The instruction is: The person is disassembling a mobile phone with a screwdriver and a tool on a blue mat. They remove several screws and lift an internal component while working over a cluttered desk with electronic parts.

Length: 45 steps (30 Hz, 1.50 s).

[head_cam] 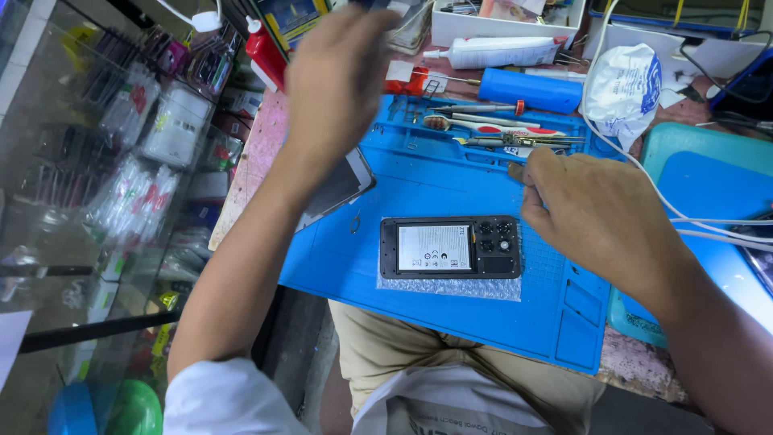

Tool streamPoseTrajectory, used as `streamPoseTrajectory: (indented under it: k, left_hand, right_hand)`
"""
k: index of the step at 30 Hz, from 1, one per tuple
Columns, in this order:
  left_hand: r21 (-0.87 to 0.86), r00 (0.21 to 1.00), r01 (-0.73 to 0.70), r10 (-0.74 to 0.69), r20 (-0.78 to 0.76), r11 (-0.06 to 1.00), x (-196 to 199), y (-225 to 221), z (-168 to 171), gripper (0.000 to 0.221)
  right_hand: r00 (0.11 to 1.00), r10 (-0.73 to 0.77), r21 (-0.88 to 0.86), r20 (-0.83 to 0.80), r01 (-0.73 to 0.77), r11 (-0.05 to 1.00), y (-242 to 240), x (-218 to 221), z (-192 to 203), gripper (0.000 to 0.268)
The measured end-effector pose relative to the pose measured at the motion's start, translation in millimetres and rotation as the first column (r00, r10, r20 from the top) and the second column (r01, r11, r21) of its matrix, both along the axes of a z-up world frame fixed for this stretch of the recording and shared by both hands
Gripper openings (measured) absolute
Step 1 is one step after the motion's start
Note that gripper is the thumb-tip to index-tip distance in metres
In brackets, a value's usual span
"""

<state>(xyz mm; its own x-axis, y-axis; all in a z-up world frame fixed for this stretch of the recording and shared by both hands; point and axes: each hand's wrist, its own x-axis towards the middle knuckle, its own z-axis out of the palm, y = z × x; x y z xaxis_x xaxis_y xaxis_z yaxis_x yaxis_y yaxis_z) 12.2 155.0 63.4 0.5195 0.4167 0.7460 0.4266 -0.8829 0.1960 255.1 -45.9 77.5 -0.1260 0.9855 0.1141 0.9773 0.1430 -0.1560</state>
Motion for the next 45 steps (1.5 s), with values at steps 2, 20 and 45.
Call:
streamPoseTrajectory:
  k: [2, 20, 45]
  left_hand:
    - [-0.102, 0.988, -0.123, 0.132, 0.084, 0.987, -27, 6, -19, 0.028]
    - [-0.439, 0.615, -0.657, 0.772, 0.157, 0.613, -19, 58, -87, 0.081]
    - [-0.338, 0.92, -0.233, 0.319, 0.229, 0.912, -29, -25, -67, 0.01]
  right_hand:
    - [1.0, 0.001, 0.026, -0.004, -0.001, 1.0, -1, 0, -1, 0.014]
    - [0.999, 0.04, 0.093, 0.003, -0.04, 0.995, -1, -8, -2, 0.013]
    - [0.998, 0.013, 0.033, -0.055, -0.011, 0.999, -3, 6, 2, 0.02]
